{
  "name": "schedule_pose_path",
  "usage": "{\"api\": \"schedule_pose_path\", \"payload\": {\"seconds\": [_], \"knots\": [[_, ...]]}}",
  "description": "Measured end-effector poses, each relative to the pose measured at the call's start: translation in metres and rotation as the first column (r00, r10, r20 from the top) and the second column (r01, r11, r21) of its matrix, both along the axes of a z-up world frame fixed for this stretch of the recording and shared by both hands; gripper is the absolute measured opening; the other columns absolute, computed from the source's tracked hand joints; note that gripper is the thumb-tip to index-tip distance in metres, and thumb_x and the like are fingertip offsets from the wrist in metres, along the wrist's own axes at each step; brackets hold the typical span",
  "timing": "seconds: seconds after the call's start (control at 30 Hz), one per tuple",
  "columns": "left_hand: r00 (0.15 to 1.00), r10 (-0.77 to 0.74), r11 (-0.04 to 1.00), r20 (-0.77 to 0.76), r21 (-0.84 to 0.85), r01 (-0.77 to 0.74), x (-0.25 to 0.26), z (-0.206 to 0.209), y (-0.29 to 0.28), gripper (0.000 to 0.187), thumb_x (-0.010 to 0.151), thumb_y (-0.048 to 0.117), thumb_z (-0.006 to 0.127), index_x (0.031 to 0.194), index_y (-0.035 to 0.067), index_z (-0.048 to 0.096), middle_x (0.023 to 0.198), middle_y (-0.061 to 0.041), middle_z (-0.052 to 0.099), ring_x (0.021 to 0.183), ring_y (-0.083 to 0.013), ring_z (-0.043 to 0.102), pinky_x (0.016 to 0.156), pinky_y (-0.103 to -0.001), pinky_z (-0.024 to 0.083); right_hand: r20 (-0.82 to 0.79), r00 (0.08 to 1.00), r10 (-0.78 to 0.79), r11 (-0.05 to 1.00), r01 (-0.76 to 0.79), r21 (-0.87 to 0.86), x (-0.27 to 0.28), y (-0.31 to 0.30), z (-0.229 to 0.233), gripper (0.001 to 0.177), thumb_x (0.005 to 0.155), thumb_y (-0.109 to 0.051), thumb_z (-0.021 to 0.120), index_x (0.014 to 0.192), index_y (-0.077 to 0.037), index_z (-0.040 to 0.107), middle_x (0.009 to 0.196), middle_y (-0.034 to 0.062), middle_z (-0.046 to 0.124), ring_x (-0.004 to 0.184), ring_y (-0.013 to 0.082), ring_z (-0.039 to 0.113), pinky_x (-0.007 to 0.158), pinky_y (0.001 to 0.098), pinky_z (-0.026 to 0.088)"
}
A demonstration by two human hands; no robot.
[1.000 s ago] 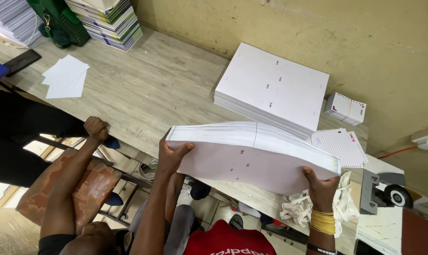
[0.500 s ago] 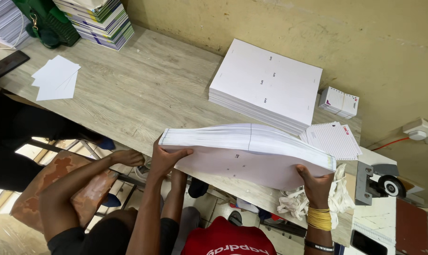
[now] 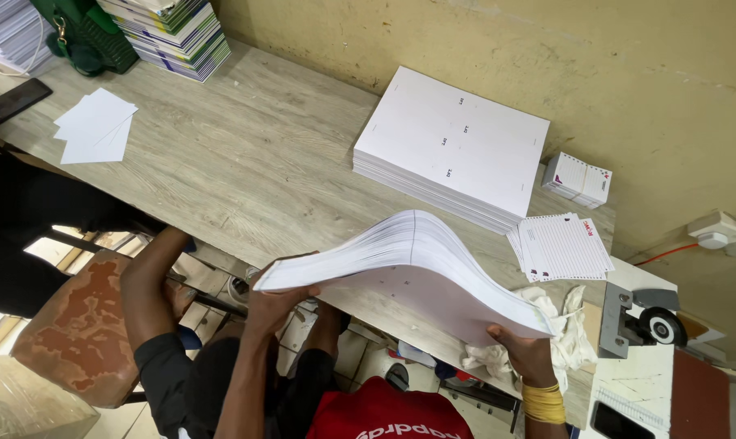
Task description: The person flips through a large stack of white papers on a table, then separates a smaller bundle from the main stack. They place the smaller bundle on the table and continue to handle the remaining papers.
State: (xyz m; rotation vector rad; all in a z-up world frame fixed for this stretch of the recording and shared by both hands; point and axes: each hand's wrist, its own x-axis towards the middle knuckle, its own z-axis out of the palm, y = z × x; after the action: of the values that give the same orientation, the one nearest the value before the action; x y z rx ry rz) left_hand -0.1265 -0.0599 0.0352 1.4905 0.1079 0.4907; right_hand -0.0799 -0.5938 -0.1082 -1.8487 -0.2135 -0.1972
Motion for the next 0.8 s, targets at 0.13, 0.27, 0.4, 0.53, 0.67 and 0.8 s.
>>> {"api": "schedule_pose_path", "payload": {"seconds": [0.13, 0.27, 0.4, 0.53, 0.67, 0.8], "knots": [[0.990, -0.002, 0.998, -0.144, -0.056, -0.006, 0.015, -0.032, 0.024, 0.071, 0.055, 0.005, 0.109, 0.117, -0.010, 0.079, 0.115, -0.031, 0.079, 0.118, -0.0420, 0.069, 0.103, -0.061, 0.053, 0.060, 0.998, -0.001, 1.000, -0.001, 0.031, 0.040, 0.029, 0.033, 0.070, 0.069, -0.030, 0.100, 0.123, 0.008, 0.076, 0.119, 0.0271, 0.079, 0.120, 0.0263, 0.058, 0.105, 0.0546, 0.050], [0.999, 0.051, 0.998, -0.011, 0.024, -0.051, 0.054, -0.026, 0.024, 0.076, 0.061, 0.012, 0.109, 0.124, -0.012, 0.075, 0.110, -0.030, 0.077, 0.105, -0.0357, 0.068, 0.096, -0.055, 0.053, 0.184, 0.982, -0.050, 0.991, 0.026, 0.128, 0.077, 0.062, 0.076, 0.088, 0.074, -0.034, 0.097, 0.144, 0.007, 0.062, 0.134, 0.0235, 0.070, 0.122, 0.0256, 0.059, 0.116, 0.0551, 0.043], [0.997, 0.040, 0.996, 0.063, 0.083, -0.045, 0.092, 0.008, 0.025, 0.071, 0.061, 0.009, 0.107, 0.120, -0.011, 0.074, 0.107, -0.025, 0.076, 0.102, -0.0279, 0.062, 0.093, -0.051, 0.051, 0.235, 0.965, -0.119, 0.975, 0.069, 0.210, 0.099, 0.064, 0.083, 0.097, 0.077, -0.029, 0.096, 0.153, 0.006, 0.048, 0.142, 0.0203, 0.064, 0.127, 0.0275, 0.061, 0.123, 0.0584, 0.038], [0.995, 0.011, 0.998, 0.099, 0.063, -0.018, 0.102, 0.012, 0.029, 0.074, 0.057, 0.011, 0.109, 0.120, -0.008, 0.076, 0.105, -0.022, 0.076, 0.103, -0.0257, 0.061, 0.091, -0.051, 0.052, 0.267, 0.960, -0.083, 0.983, 0.036, 0.178, 0.074, 0.068, 0.139, 0.085, 0.087, -0.045, 0.084, 0.151, 0.003, 0.056, 0.143, 0.0219, 0.065, 0.135, 0.0248, 0.051, 0.119, 0.0538, 0.041], [0.991, -0.081, 0.997, -0.108, -0.005, 0.081, 0.082, -0.007, 0.036, 0.078, 0.054, 0.012, 0.109, 0.123, -0.005, 0.074, 0.110, -0.019, 0.073, 0.108, -0.0276, 0.059, 0.096, -0.048, 0.048, 0.078, 0.994, -0.071, 0.981, 0.055, 0.184, 0.056, 0.055, 0.097, 0.085, 0.085, -0.032, 0.085, 0.155, 0.004, 0.053, 0.143, 0.0220, 0.064, 0.133, 0.0315, 0.052, 0.121, 0.0634, 0.038], [0.983, -0.122, 0.992, -0.134, 0.022, 0.126, 0.088, 0.006, 0.029, 0.085, 0.055, 0.010, 0.108, 0.127, -0.008, 0.069, 0.115, -0.021, 0.070, 0.113, -0.0295, 0.058, 0.102, -0.055, 0.047, 0.066, 0.998, -0.022, 0.989, 0.012, 0.151, 0.065, 0.049, 0.078, 0.092, 0.084, -0.033, 0.085, 0.159, 0.004, 0.048, 0.146, 0.0240, 0.062, 0.135, 0.0338, 0.048, 0.121, 0.0652, 0.036]]}}
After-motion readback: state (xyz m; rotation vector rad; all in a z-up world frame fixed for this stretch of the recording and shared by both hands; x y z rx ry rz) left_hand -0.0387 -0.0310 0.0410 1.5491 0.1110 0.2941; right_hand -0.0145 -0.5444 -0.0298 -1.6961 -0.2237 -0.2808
